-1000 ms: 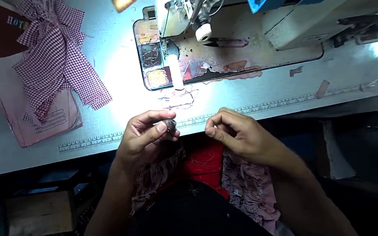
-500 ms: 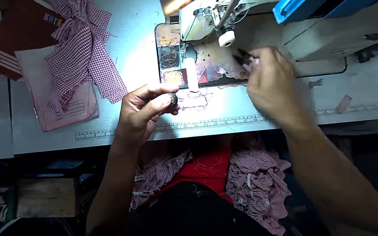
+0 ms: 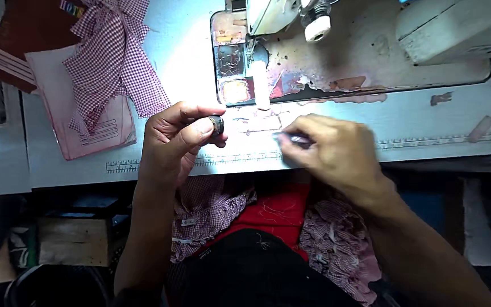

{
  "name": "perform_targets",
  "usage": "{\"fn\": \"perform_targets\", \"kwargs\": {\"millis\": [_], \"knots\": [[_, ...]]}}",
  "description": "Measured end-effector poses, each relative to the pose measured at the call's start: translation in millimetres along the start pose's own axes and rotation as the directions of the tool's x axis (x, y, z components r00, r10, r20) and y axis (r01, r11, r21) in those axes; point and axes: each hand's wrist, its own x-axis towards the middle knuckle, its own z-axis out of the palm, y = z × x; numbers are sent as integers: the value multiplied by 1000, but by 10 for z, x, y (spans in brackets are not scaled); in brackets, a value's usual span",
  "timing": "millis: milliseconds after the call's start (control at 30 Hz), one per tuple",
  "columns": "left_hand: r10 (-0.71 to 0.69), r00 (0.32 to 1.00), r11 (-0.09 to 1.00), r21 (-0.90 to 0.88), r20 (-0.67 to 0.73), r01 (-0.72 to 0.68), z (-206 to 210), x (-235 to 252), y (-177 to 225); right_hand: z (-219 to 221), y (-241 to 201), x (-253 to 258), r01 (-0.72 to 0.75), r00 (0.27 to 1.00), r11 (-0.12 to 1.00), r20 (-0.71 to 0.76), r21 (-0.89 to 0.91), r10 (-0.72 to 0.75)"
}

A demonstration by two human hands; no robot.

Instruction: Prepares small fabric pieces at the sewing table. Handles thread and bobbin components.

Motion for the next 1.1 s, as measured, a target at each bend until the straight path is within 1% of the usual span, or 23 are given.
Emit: {"fn": "perform_targets", "kwargs": {"millis": [100,167,233,300,333,367,400,433,467,500,533,567,667,800,867,967,1033,1067,1100], "knots": [[2,1000,1000,6,-10,-2,-49,-32,-7,-100,345,11,-183,980,980,-95,-78,176],[-6,1000,1000,-13,-19,5,-40,-50,-42,-60,540,100,-253,958,959,-169,-130,230],[-23,1000,999,-46,-15,22,-13,-57,-73,-26,606,136,-237,952,954,-239,-182,191],[-43,999,996,-72,-2,43,17,-76,-98,-61,420,110,-148,960,978,-259,-150,106],[-53,999,995,-90,5,53,33,-87,-109,-64,239,107,-82,963,993,-264,-81,58],[-60,998,993,-105,15,62,40,-94,-124,-48,40,115,-5,966,999,-257,39,15],[-66,997,991,-110,30,69,43,-103,-140,-22,-148,115,72,976,976,-216,204,-27],[-70,997,991,-108,42,74,44,-112,-156,19,-302,121,133,985,906,-158,401,-74],[-71,996,992,-103,50,76,46,-121,-165,69,-412,140,158,987,801,-104,578,-120],[-70,996,993,-94,56,75,45,-133,-170,124,-478,166,156,986,698,-74,699,-146],[-65,996,994,-83,63,70,37,-146,-170,171,-515,190,145,987,632,-68,761,-145],[-59,996,995,-76,72,65,23,-160,-165,200,-538,204,140,989,608,-81,781,-124],[-87,996,994,-65,22,88,-3,-249,-126,195,-524,188,165,986,644,-102,747,-135],[-153,988,976,-158,-21,147,11,-395,-151,159,-475,104,188,982,662,-135,726,-131],[-165,986,959,-236,-25,155,11,-451,-184,122,-405,50,193,981,717,-158,670,-117],[-166,985,945,-292,-46,146,-10,-570,-190,82,-252,25,148,986,849,-148,508,-83],[-166,978,960,-248,-124,131,1,-673,-184,93,-281,31,75,996,939,-77,337,-52],[-161,970,974,-190,-180,127,13,-737,-175,116,-367,25,53,998,962,-51,269,-41],[-150,959,986,-105,-242,128,29,-813,-155,137,-491,10,61,998,968,-43,244,-52]]}}
